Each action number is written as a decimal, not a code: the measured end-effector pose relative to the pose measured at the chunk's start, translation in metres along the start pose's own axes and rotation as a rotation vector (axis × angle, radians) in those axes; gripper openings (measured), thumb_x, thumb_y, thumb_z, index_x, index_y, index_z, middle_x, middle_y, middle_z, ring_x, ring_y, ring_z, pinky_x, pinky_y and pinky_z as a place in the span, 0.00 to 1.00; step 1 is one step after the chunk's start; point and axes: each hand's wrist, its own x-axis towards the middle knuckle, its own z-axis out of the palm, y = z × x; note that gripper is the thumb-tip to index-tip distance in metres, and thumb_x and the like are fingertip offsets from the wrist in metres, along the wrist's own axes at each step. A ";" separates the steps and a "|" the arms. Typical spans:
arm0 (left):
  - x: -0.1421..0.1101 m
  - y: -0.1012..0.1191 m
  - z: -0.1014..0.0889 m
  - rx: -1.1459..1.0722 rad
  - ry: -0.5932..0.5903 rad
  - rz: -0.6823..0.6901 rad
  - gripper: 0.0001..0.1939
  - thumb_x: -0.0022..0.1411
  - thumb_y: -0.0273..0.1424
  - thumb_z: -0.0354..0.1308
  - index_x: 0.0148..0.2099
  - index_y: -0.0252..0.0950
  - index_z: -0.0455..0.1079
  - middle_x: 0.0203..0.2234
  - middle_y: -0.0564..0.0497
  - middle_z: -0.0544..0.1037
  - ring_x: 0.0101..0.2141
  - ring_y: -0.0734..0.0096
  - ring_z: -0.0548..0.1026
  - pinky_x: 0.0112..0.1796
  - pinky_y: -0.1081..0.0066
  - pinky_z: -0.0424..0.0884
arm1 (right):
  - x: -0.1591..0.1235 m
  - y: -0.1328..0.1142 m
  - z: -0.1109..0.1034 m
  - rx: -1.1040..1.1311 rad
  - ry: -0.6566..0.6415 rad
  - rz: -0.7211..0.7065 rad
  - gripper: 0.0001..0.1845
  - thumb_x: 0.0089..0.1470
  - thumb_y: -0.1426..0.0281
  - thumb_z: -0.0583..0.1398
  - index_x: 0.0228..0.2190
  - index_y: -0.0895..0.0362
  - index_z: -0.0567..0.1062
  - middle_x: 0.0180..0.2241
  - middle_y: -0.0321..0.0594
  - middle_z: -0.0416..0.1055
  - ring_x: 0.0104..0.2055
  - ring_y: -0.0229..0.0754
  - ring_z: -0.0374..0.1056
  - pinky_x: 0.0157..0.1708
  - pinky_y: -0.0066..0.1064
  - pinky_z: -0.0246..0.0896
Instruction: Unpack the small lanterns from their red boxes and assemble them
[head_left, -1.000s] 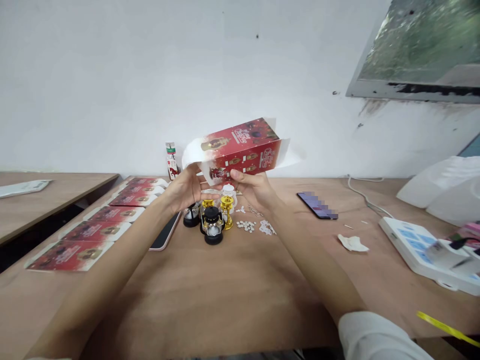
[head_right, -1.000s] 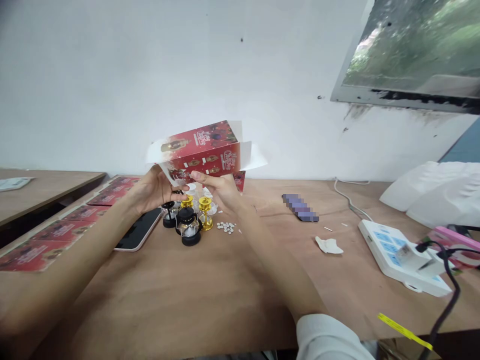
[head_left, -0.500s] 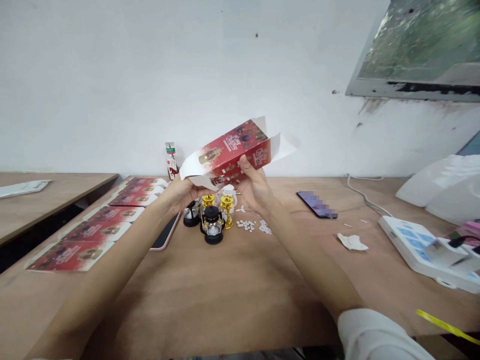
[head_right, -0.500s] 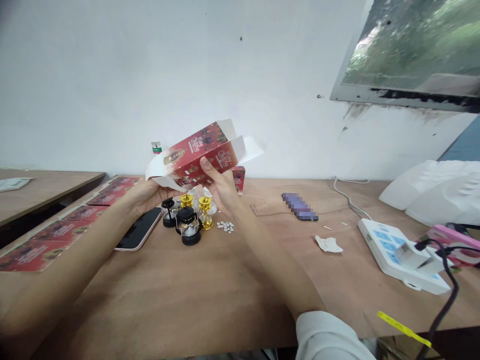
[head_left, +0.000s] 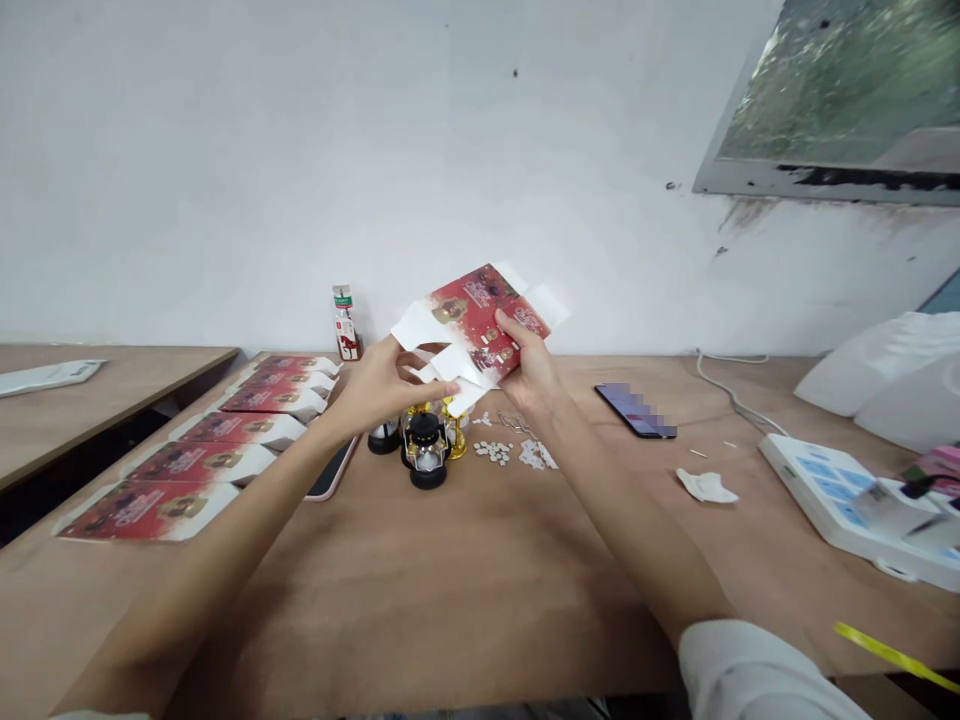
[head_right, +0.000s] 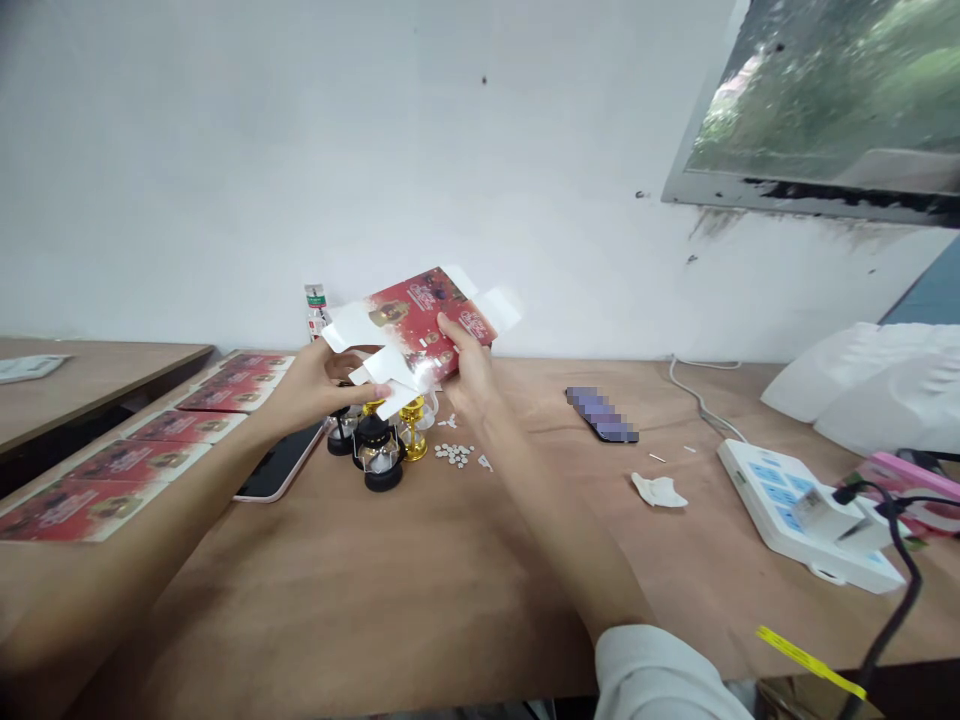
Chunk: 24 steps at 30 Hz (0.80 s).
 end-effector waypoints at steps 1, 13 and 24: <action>0.000 0.000 -0.003 0.060 -0.049 0.037 0.31 0.41 0.25 0.68 0.50 0.36 0.68 0.43 0.43 0.76 0.40 0.61 0.75 0.38 0.69 0.73 | 0.001 -0.001 -0.002 0.013 0.009 0.013 0.27 0.39 0.61 0.64 0.43 0.58 0.70 0.41 0.45 0.73 0.46 0.49 0.69 0.41 0.42 0.67; 0.000 0.020 -0.033 0.599 -0.121 0.364 0.30 0.47 0.27 0.63 0.54 0.45 0.64 0.59 0.49 0.61 0.61 0.48 0.49 0.59 0.51 0.41 | -0.020 -0.017 0.005 -0.165 -0.487 0.290 0.26 0.44 0.52 0.63 0.39 0.57 0.73 0.33 0.46 0.75 0.39 0.49 0.72 0.42 0.43 0.69; -0.019 0.049 -0.024 0.548 -0.388 0.141 0.16 0.41 0.25 0.62 0.36 0.42 0.71 0.35 0.50 0.75 0.44 0.54 0.70 0.53 0.58 0.53 | -0.023 -0.012 0.002 -0.361 -0.642 0.455 0.36 0.47 0.40 0.51 0.42 0.56 0.74 0.33 0.44 0.76 0.32 0.45 0.72 0.31 0.36 0.70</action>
